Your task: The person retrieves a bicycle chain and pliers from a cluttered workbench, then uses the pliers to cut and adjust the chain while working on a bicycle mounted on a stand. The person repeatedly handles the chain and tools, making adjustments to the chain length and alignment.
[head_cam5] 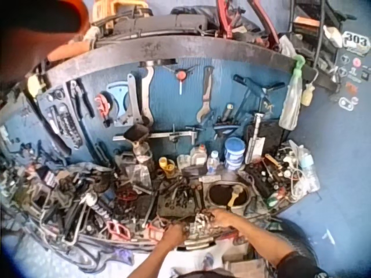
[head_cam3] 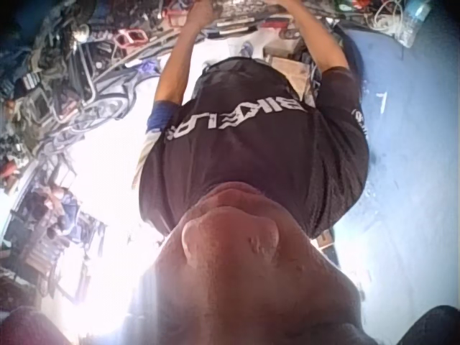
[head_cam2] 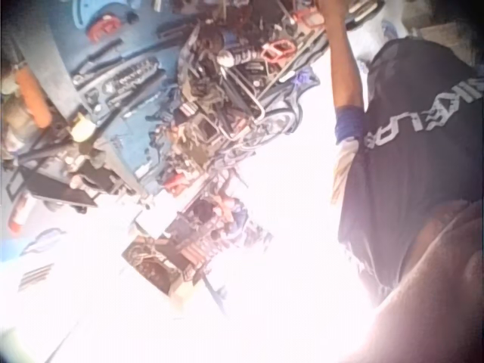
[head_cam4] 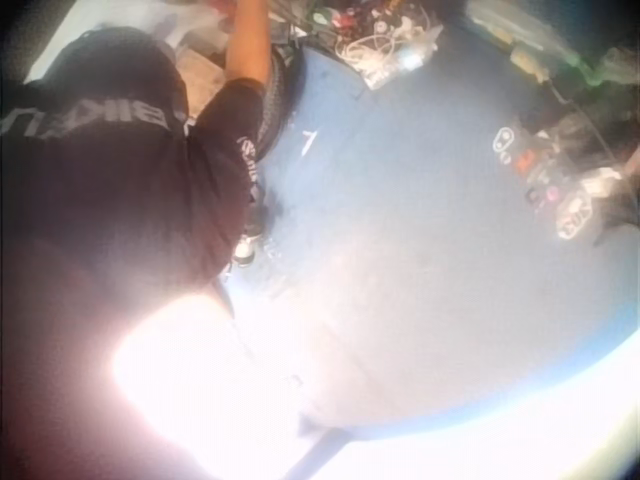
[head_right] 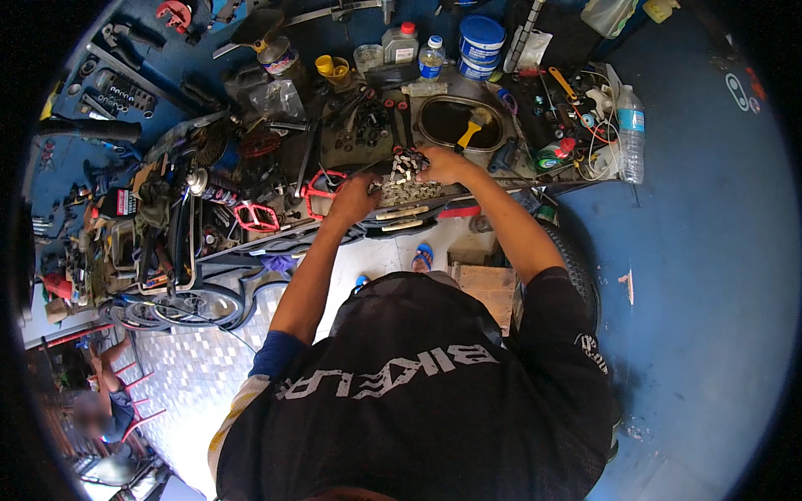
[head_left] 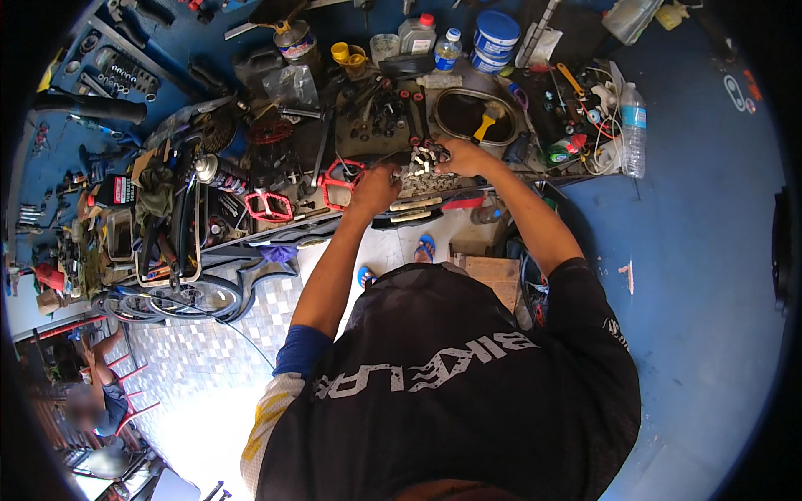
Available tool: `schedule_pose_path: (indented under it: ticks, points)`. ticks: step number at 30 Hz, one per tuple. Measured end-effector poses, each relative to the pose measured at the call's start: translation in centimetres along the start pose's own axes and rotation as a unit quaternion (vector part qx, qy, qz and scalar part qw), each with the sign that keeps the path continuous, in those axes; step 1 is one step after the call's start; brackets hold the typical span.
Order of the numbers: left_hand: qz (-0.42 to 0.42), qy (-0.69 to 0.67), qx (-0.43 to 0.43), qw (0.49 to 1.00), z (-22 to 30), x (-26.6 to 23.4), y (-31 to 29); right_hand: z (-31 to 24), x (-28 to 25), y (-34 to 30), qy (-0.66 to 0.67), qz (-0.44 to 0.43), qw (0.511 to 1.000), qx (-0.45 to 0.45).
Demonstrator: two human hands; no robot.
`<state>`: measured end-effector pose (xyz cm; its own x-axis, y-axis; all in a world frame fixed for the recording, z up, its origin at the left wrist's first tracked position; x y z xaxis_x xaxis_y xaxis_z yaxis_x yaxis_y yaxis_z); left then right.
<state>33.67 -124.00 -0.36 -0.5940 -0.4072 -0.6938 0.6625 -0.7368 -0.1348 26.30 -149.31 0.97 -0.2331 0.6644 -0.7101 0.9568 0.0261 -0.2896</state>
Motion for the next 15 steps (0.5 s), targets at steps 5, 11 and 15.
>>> schedule_pose_path:
  ticks: [5,11,15]
  points:
    - [0.018,0.023,0.012,0.999,-0.1,0.2,-0.2,-0.1,-0.1,-0.4,0.049,0.003,0.999,0.011]
    - [0.047,0.045,0.006,0.998,0.5,0.0,-0.1,-1.1,0.1,-2.0,0.042,0.030,0.998,-0.033]
    - [0.053,0.013,-0.001,0.998,0.4,-0.9,-0.5,-2.1,-0.9,-2.9,0.042,0.131,0.990,0.029]
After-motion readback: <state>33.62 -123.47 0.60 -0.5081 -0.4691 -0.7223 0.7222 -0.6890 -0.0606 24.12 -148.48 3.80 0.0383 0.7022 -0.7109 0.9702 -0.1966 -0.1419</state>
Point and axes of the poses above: each hand's wrist, its own y-axis towards the middle knuckle, its own x-axis out of the palm, z = x × y, the point moved 1 cm from there along y, towards the middle knuckle
